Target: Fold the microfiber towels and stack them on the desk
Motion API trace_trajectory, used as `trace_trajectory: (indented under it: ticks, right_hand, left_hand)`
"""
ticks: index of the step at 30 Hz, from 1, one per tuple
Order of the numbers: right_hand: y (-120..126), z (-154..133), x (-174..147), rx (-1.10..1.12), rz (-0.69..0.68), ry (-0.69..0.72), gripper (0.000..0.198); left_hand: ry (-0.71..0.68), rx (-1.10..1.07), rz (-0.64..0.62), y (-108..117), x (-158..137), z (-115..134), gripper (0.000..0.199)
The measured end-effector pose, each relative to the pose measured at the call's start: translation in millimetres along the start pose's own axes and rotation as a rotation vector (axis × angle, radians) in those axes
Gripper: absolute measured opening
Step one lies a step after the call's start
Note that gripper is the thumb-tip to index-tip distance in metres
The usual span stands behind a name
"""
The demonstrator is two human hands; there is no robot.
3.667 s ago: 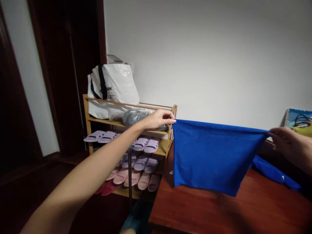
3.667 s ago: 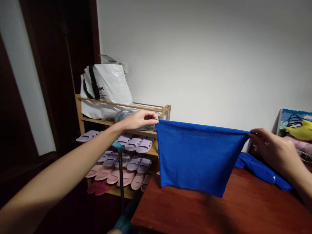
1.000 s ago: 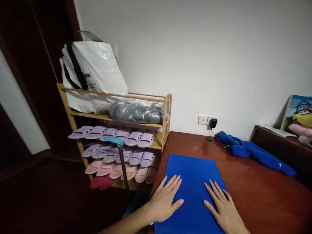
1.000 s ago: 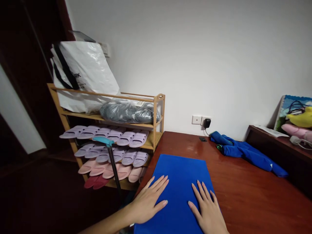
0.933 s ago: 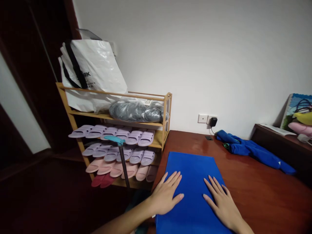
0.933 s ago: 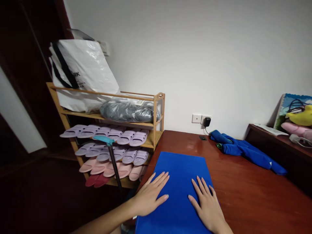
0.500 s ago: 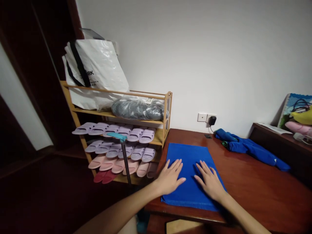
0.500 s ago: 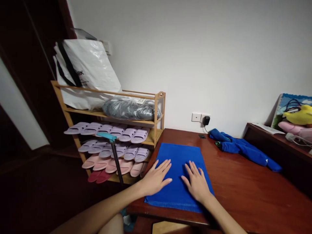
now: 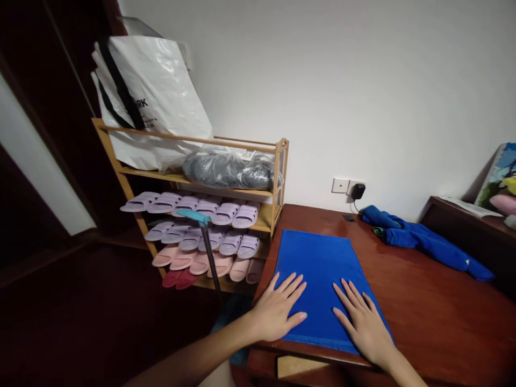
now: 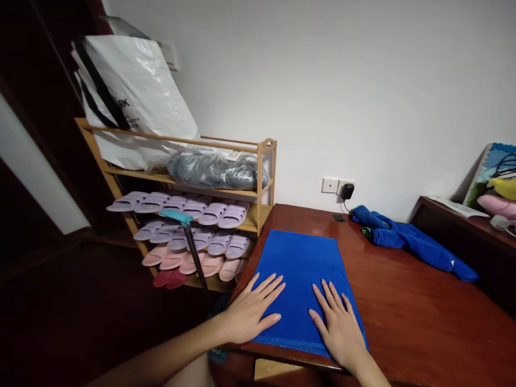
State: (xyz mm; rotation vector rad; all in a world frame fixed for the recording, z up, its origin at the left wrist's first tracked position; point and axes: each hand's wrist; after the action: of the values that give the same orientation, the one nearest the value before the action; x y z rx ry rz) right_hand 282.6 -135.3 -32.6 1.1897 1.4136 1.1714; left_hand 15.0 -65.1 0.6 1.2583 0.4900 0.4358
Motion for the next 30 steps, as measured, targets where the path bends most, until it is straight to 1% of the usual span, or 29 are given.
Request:
trace_trajectory:
  ticks: [2, 5, 11, 15, 22, 30]
  right_hand:
    - [0.6, 0.3, 0.4, 0.0, -0.019, -0.005, 0.06]
    - [4.5, 2.7, 10.2, 0.01, -0.051, -0.001, 0.06]
    - [14.3, 14.3, 48.8, 0.048, -0.087, 0.001, 0.062]
    - [17.2, 24.1, 84.3, 0.059, -0.079, -0.006, 0.064]
    - [20.4, 37.7, 149.1, 0.057, -0.07, -0.025, 0.067]
    - [19.3, 44.4, 203.7, 0.04, -0.06, -0.063, 0.065]
  left_hand:
    - [-0.01, 0.0, 0.0, -0.3, 0.3, -2.1, 0.063]
    - [-0.012, 0.012, 0.003, 1.0, 8.0, -8.3, 0.063]
    - [0.017, 0.055, 0.006, 10.2, 36.7, -30.8, 0.062]
    - [0.015, 0.073, -0.004, 16.9, 63.2, -55.4, 0.063]
    - [0.035, 0.053, -0.022, 29.4, 112.3, -107.7, 0.065]
    - [0.05, 0.051, -0.025, 37.8, 151.0, -158.5, 0.066]
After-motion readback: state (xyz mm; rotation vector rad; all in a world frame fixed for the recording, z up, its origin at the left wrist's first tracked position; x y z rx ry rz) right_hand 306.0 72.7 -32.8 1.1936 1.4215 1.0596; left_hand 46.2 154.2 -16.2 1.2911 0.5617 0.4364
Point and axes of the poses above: each hand's wrist, its own x-axis towards the middle knuckle, its own y-axis out of the back of the hand, z = x × y, and after that the axes turned 11 degrees about -z, right-handed
